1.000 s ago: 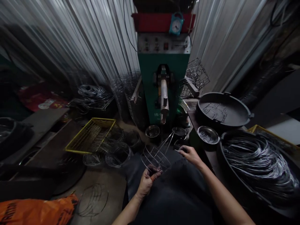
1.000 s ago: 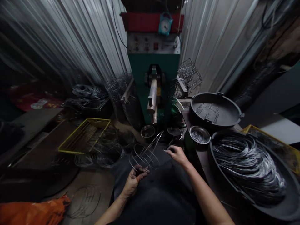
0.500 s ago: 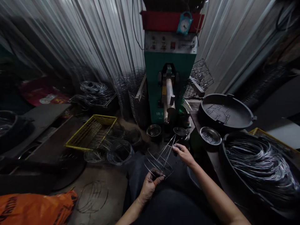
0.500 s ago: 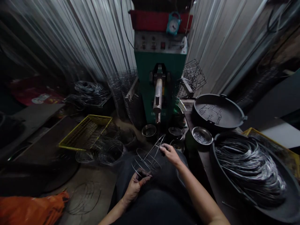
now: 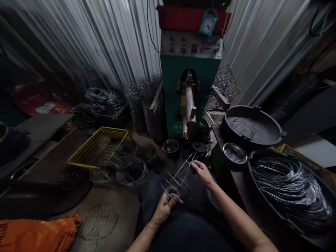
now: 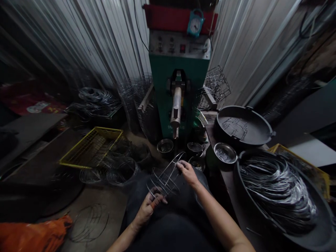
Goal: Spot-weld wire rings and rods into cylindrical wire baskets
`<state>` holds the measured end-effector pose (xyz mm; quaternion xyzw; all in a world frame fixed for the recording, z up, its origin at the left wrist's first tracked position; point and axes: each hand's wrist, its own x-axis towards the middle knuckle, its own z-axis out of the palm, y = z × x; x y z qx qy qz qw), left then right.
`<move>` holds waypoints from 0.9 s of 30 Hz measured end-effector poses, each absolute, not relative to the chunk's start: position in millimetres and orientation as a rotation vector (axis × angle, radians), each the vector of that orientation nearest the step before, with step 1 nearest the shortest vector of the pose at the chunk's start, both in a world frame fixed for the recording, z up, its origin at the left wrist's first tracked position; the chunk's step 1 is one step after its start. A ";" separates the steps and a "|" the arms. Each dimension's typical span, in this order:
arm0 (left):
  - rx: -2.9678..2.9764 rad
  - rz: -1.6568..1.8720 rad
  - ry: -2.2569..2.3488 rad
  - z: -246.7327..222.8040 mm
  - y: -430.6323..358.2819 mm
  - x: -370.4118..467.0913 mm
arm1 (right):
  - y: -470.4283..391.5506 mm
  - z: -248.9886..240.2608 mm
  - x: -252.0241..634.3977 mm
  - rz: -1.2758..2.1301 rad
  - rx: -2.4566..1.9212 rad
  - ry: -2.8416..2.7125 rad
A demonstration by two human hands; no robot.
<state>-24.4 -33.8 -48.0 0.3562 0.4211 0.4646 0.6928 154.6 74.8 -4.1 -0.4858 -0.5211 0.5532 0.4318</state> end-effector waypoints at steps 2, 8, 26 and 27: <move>0.807 1.025 0.921 -46.8 -29.5 -23.4 | 79.0 -4.0 155.2 1.373 -1.199 -1.311; 0.848 1.035 0.920 -43.5 -15.0 -21.6 | 91.0 -1.5 155.6 1.373 -1.182 -1.289; 0.998 0.985 0.915 -24.5 35.9 -28.1 | 131.2 5.6 150.6 1.478 -1.070 -1.012; 0.997 0.978 0.911 -23.1 38.8 -29.3 | 133.0 6.5 151.0 1.479 -1.059 -1.014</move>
